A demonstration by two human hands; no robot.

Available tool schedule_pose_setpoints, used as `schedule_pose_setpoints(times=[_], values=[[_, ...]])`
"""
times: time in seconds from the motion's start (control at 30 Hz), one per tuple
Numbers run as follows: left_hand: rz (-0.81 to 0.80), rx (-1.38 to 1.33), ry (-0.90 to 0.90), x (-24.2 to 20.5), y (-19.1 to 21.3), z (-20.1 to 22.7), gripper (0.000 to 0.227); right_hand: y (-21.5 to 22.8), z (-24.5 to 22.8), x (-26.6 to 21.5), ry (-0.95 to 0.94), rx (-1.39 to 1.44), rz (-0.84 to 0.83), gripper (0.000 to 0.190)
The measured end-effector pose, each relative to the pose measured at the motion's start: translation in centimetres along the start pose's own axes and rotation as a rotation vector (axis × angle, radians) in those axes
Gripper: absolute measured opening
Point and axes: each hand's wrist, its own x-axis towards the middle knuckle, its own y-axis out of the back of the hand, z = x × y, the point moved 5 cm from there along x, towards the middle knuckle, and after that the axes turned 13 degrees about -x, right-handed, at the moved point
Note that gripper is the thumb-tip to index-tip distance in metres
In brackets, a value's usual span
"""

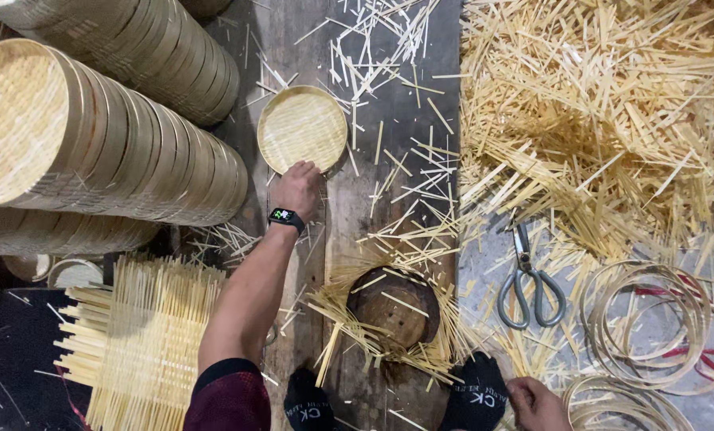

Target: The person weaves bamboo strips around a circular wooden frame, using shears to trim the excess material and pressing the strips against a form by hand.

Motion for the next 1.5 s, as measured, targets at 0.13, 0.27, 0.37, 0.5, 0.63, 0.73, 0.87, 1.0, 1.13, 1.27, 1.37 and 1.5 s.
schedule_pose_setpoints(times=[0.13, 0.27, 0.37, 0.5, 0.63, 0.73, 0.87, 1.0, 1.13, 1.27, 1.37, 1.5], values=[[-0.034, 0.004, 0.001, 0.3, 0.6, 0.5, 0.028, 1.6, -1.9, 0.0, 0.136, -0.056, 0.15, 0.031], [0.037, 0.031, -0.03, 0.4, 5.5, 4.4, 0.037, 5.3, -6.0, -0.3, 0.272, -0.209, 0.429, 0.03], [0.135, -0.029, 0.021, -0.9, 9.6, 9.5, 0.045, 8.3, -9.5, 0.0, 0.4, -0.375, 0.676, 0.046], [0.028, -0.288, 0.165, -7.9, 11.1, 20.6, 0.026, 10.1, -13.0, 2.4, 0.462, -0.507, 0.76, 0.061], [-0.017, -0.451, 0.154, -13.7, 8.2, 30.6, 0.051, 10.4, -13.9, 5.2, 0.313, -0.563, 0.602, 0.057], [-0.139, -0.321, 0.475, -16.1, 5.5, 31.8, 0.094, 11.0, -13.7, 7.6, 0.198, -0.46, 0.361, 0.068], [-0.06, -0.319, 0.64, -16.6, 4.5, 31.1, 0.103, 11.4, -12.3, 8.0, 0.274, -0.404, 0.231, 0.054], [0.296, -0.731, 0.9, -18.3, 5.7, 29.2, 0.11, 10.6, -8.9, 3.8, 0.187, -0.142, -0.108, 0.048], [-0.084, -0.399, 0.934, -18.0, 2.6, 29.0, 0.105, 11.3, -10.3, -1.2, 0.087, -0.394, 0.054, 0.059], [-0.148, -0.213, 0.449, -16.5, 1.5, 29.6, 0.096, 12.8, -14.8, -2.5, 0.185, -0.455, 0.13, 0.069], [-0.325, -0.178, 0.318, -16.1, 1.9, 31.2, 0.091, 13.1, -19.1, -2.1, 0.615, -0.566, 0.308, 0.079], [-0.286, -0.206, 0.507, -16.0, 2.4, 32.5, 0.079, 10.8, -22.8, 1.3, 0.591, -0.801, 0.248, 0.062]])
